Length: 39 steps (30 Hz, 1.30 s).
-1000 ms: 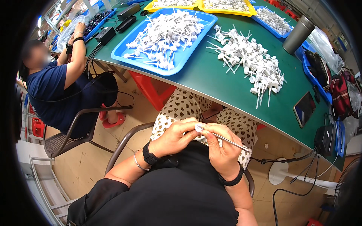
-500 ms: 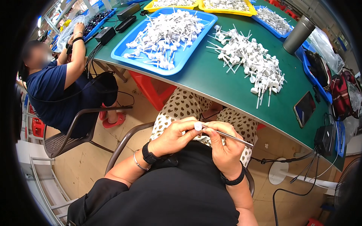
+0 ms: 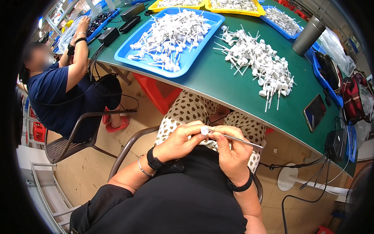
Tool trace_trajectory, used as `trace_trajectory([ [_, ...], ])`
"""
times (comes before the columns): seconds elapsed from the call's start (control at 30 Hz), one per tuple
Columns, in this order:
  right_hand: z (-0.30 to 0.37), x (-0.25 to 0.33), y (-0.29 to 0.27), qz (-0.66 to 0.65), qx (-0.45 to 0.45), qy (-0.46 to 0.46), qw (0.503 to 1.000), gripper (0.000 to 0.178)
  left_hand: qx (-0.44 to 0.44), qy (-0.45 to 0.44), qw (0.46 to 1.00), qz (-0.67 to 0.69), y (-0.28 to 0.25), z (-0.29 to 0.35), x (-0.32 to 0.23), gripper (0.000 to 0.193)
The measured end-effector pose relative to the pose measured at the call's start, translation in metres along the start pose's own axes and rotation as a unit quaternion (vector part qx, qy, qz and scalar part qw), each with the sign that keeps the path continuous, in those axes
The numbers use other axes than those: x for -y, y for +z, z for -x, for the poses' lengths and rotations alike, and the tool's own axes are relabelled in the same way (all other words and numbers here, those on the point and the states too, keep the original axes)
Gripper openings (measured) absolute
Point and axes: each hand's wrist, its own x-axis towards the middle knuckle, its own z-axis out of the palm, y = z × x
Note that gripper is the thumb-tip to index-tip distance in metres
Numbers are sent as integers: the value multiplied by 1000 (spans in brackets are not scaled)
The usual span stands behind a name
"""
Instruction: The person uses a metal tool to manipulate small white plastic components, repeatedly picking them up from a pile on the table and placing them into a blue tray. The task involves repetitive handling of individual units in a seated position.
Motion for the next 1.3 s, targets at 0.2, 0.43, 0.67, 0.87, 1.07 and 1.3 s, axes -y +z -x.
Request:
trace_trajectory([
  [0.2, -1, 1, 0, -35, 0, 22, 999, 10, 5, -23, 1000, 9, -2, 1, -2, 22],
  [0.43, 1, 0, 3, -12, -17, 11, 1000, 10, 6, -15, 1000, 11, -2, 1, -4, 20],
  [0.67, 1, 2, 3, -18, -34, 15, 999, 9, -3, -9, 1000, -8, 0, 1, -1, 19],
  [0.87, 2, 2, 3, -22, -15, 9, 1000, 10, -9, -6, 1000, -5, 0, 1, -3, 18],
  [1.07, 2, 1, 4, 3, -24, 9, 1000, 9, -12, -3, 1000, -8, 2, 1, -1, 16],
  [1.3, 1, 2, 6, -2, -32, 13, 999, 9, -13, -17, 999, -24, 2, 2, -1, 15],
])
